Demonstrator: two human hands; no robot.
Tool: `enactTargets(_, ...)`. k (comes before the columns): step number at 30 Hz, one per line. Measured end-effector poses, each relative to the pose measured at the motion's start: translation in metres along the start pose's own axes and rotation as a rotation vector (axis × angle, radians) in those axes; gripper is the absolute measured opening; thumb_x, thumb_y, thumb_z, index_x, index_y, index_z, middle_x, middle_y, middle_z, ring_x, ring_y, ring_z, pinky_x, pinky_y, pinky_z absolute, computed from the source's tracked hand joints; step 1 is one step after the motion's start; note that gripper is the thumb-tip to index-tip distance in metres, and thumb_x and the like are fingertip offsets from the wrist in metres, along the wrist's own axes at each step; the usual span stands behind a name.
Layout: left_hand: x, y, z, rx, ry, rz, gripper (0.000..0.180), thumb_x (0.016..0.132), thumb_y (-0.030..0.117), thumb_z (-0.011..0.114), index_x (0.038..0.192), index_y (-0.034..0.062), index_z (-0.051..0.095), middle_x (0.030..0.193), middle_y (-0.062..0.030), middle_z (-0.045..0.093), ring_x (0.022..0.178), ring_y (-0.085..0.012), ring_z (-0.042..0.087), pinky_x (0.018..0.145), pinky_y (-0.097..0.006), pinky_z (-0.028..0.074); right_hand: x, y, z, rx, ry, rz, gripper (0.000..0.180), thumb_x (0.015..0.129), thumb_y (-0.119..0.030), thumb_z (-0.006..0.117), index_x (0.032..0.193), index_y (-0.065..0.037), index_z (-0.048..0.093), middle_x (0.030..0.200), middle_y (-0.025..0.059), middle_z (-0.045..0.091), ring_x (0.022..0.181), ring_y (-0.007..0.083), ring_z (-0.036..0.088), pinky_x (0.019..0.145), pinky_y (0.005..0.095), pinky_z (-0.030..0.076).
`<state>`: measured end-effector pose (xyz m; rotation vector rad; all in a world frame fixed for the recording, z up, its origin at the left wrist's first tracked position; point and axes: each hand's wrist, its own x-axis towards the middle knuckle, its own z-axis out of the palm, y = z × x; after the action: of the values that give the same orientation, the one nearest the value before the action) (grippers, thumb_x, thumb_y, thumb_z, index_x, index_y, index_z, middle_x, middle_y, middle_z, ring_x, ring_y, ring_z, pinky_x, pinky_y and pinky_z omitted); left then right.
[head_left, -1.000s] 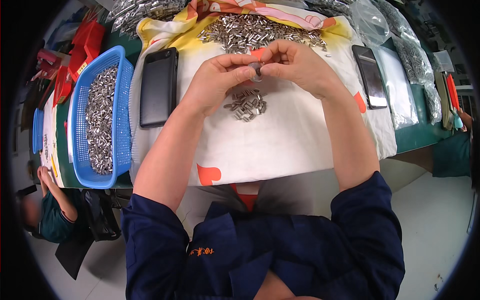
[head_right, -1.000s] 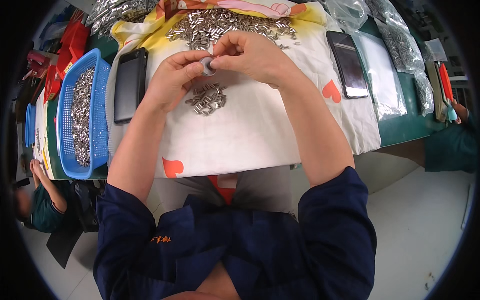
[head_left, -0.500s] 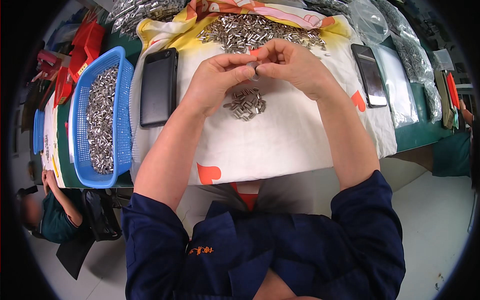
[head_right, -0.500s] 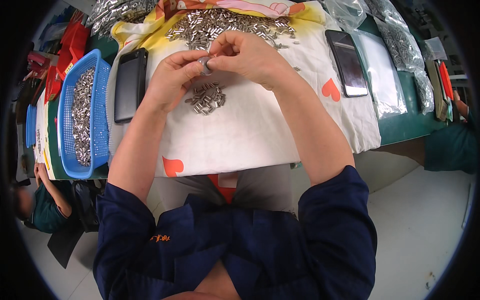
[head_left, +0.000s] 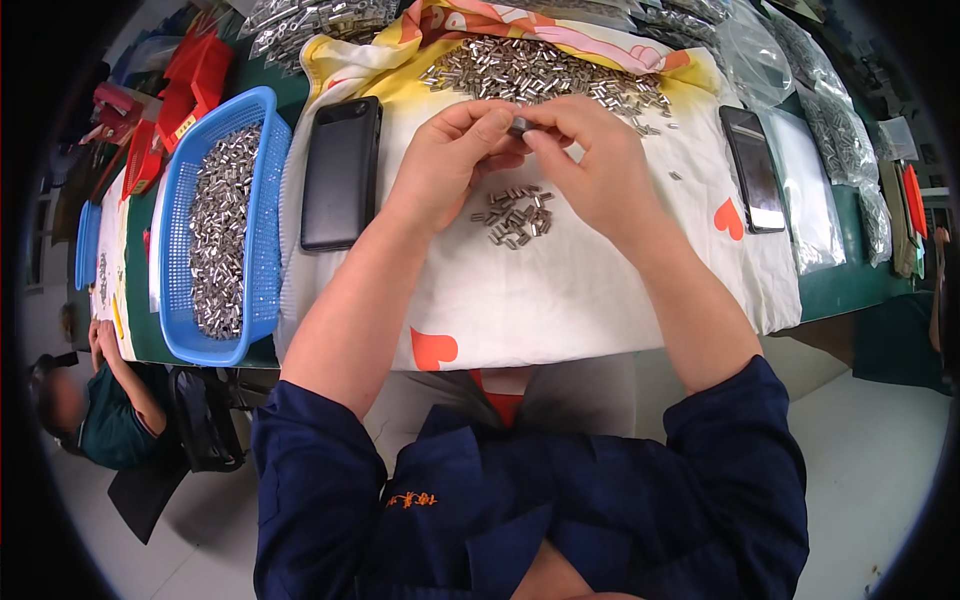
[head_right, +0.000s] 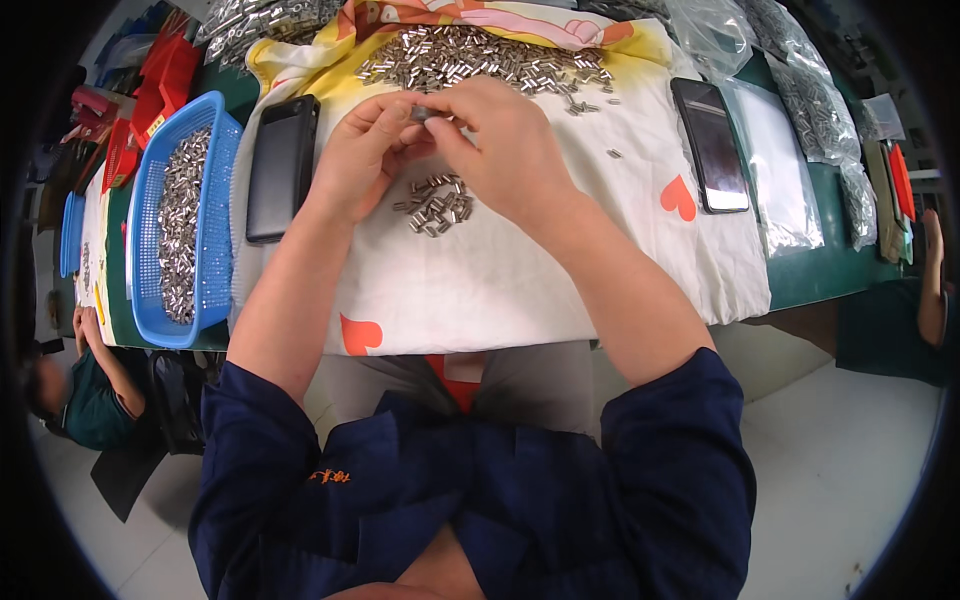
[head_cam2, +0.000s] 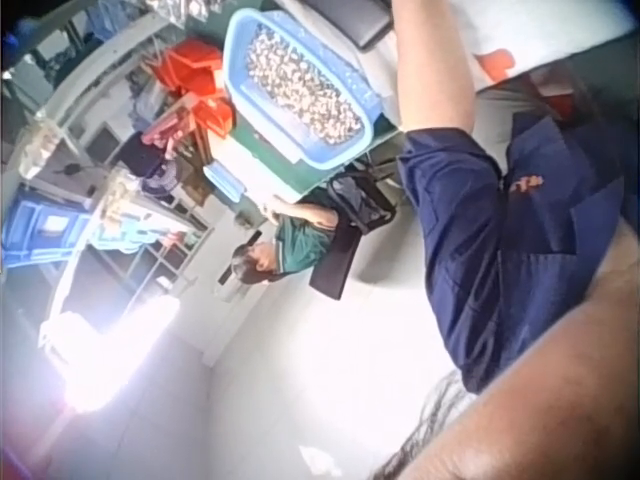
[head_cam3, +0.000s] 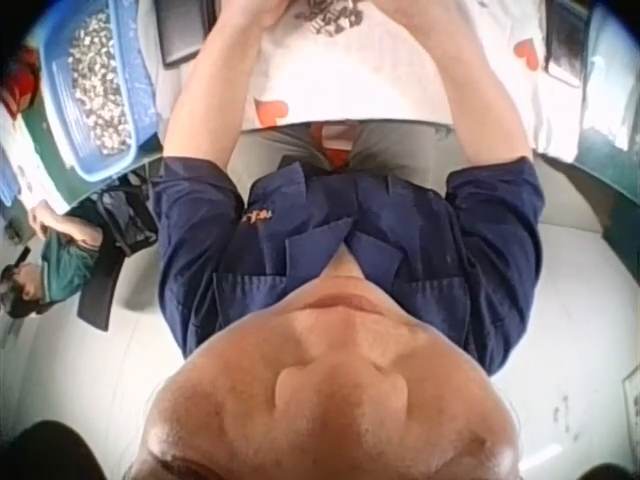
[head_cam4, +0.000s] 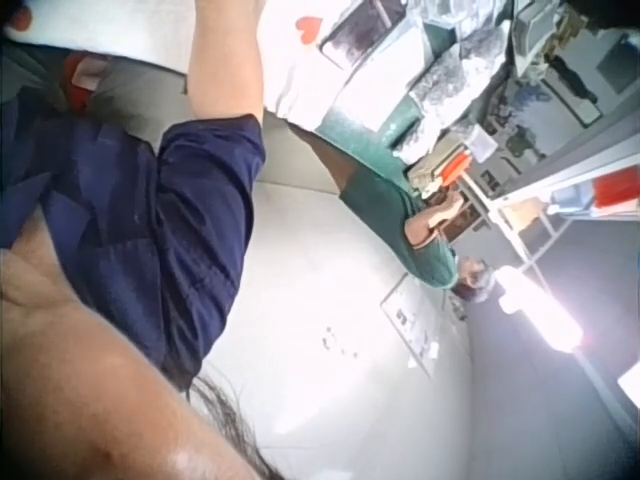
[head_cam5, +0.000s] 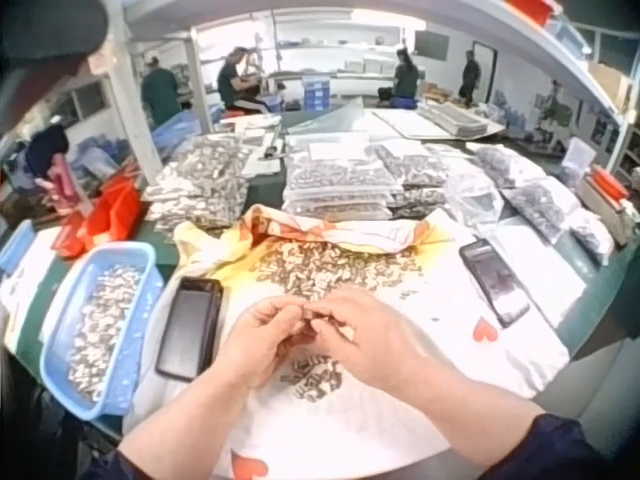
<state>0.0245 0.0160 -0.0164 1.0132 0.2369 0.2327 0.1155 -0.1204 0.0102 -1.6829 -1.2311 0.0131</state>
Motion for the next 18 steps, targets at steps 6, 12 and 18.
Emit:
enactTargets(6, 0.0, 0.002, 0.007, 0.142, 0.071, 0.036, 0.021, 0.083, 0.009, 0.056, 0.101, 0.0002, 0.056, 0.09, -0.0076, 0.06, 0.079, -0.0158, 0.06, 0.073, -0.026, 0.049, 0.001, 0.004, 0.0, 0.248, -0.007, 0.356, 0.016, 0.077, -0.01, 0.058, 0.09, -0.001, 0.062, 0.079, 0.0053, 0.06, 0.066, 0.0108, 0.054, 0.058, 0.0241, 0.044)
enactTargets(12, -0.004, 0.005, 0.007, 0.227, 0.027, 0.064, 0.026, 0.082, 0.004, 0.055, 0.107, -0.0005, 0.053, 0.096, -0.0082, 0.059, 0.083, -0.0162, 0.059, 0.075, -0.027, 0.048, 0.005, 0.01, -0.006, 0.405, -0.118, 0.46, 0.02, 0.079, -0.013, 0.057, 0.095, -0.002, 0.06, 0.085, 0.003, 0.06, 0.074, 0.0077, 0.054, 0.065, 0.0222, 0.044)
enactTargets(18, -0.008, 0.009, 0.013, 0.265, -0.01, 0.082, 0.023, 0.08, 0.001, 0.055, 0.103, -0.0009, 0.056, 0.092, -0.0061, 0.06, 0.081, -0.0117, 0.058, 0.073, -0.023, 0.049, 0.007, -0.001, -0.001, 0.856, -0.151, 0.574, 0.031, 0.09, -0.022, 0.041, 0.108, 0.0, 0.053, 0.092, 0.0065, 0.058, 0.083, 0.0135, 0.055, 0.078, 0.0258, 0.043)
